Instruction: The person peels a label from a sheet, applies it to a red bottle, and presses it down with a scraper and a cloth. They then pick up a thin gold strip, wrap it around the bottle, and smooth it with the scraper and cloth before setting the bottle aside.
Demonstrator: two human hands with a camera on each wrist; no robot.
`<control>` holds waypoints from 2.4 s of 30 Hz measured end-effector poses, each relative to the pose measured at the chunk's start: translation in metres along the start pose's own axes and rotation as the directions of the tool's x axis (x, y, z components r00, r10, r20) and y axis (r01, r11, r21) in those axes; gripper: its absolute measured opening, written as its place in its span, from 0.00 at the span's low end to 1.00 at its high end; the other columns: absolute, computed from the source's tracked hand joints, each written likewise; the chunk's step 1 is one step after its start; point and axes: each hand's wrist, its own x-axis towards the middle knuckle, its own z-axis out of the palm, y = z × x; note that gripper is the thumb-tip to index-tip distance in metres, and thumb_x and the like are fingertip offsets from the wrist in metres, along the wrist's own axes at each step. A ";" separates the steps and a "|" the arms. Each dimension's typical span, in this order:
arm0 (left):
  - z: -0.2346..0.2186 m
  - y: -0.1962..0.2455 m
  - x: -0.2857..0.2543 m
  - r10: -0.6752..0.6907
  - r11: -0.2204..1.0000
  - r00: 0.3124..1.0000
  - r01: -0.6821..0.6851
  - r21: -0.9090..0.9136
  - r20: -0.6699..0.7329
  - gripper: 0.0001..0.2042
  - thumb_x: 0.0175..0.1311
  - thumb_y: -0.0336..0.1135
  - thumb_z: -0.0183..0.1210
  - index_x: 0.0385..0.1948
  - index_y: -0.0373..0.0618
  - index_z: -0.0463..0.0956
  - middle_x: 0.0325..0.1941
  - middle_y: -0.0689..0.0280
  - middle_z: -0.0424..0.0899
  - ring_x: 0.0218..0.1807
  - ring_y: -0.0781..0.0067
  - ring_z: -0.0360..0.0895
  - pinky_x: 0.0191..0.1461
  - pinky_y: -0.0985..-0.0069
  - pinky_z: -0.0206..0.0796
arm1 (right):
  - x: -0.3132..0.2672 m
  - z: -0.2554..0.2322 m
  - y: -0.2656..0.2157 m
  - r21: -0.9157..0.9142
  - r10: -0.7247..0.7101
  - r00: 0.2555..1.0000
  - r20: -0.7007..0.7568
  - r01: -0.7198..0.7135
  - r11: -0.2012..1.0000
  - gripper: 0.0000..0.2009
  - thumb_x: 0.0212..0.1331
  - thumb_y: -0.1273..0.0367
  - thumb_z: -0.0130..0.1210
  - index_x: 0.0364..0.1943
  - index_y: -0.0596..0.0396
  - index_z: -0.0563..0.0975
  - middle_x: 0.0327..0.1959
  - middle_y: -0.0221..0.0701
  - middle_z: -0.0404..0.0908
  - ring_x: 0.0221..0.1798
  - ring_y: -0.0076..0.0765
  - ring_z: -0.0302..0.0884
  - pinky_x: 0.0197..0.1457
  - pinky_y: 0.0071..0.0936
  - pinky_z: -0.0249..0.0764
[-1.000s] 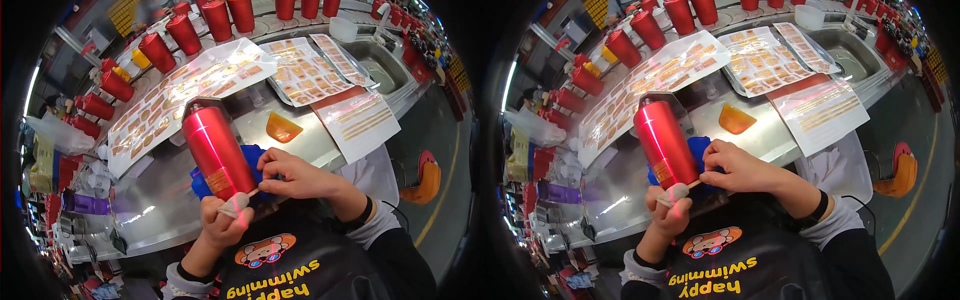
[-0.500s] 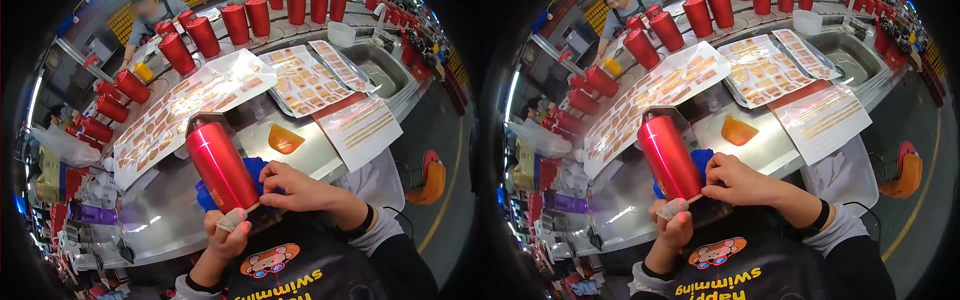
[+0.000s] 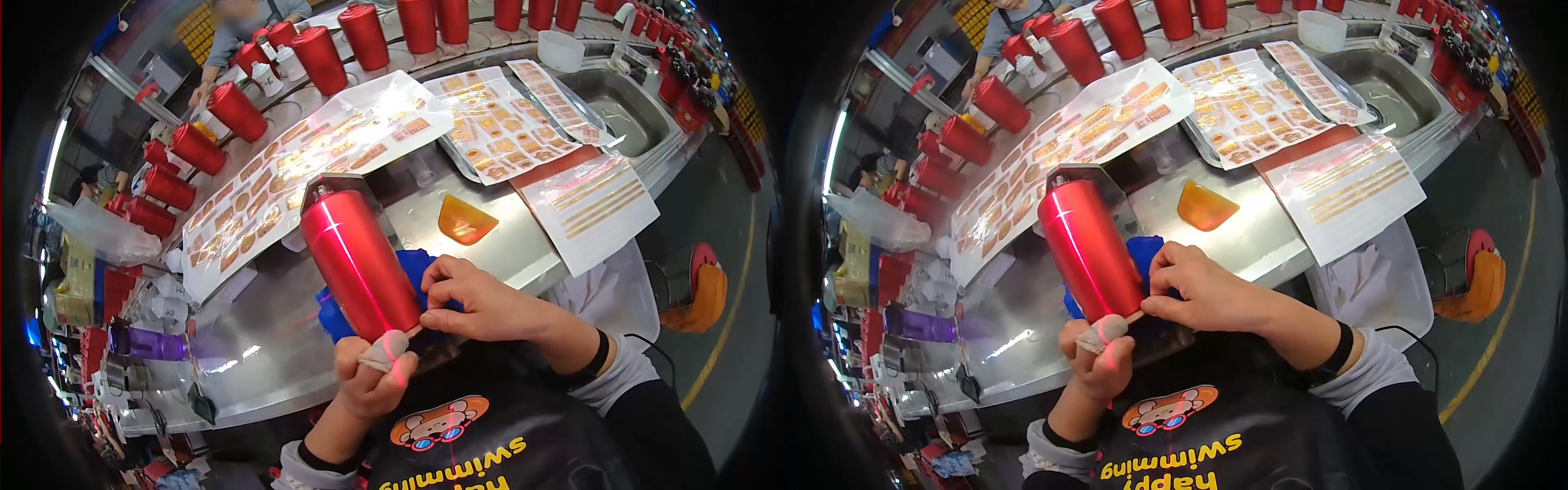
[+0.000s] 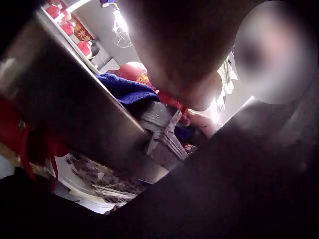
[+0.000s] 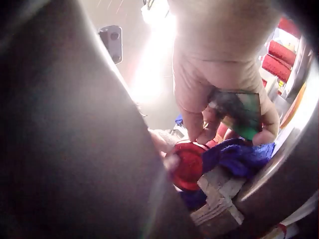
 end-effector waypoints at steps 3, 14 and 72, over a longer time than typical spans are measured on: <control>-0.002 -0.001 0.010 0.073 0.997 0.994 -0.075 0.029 0.078 0.12 0.42 0.33 0.64 0.32 0.60 0.79 0.38 0.72 0.75 0.39 0.66 0.66 0.34 0.70 0.62 | 0.001 0.000 -0.001 0.023 0.008 1.000 0.002 -0.008 1.000 0.12 0.59 0.62 0.62 0.27 0.56 0.77 0.44 0.35 0.70 0.52 0.39 0.68 0.57 0.33 0.64; 0.001 0.000 0.001 -0.020 0.999 0.999 0.018 -0.037 -0.034 0.14 0.39 0.32 0.64 0.33 0.56 0.79 0.39 0.71 0.77 0.38 0.65 0.67 0.35 0.70 0.63 | 0.000 0.002 0.001 0.018 -0.012 1.000 -0.024 0.013 1.000 0.12 0.59 0.62 0.62 0.27 0.56 0.77 0.43 0.35 0.70 0.52 0.39 0.67 0.56 0.32 0.64; 0.007 0.019 0.019 -0.697 0.626 0.697 0.705 -0.332 0.167 0.35 0.57 0.27 0.55 0.68 0.37 0.49 0.67 0.53 0.55 0.69 0.61 0.55 0.70 0.68 0.56 | -0.022 0.002 -0.003 0.559 0.020 0.999 -0.050 0.011 0.829 0.13 0.67 0.71 0.51 0.54 0.56 0.74 0.41 0.29 0.82 0.42 0.19 0.80 0.47 0.22 0.77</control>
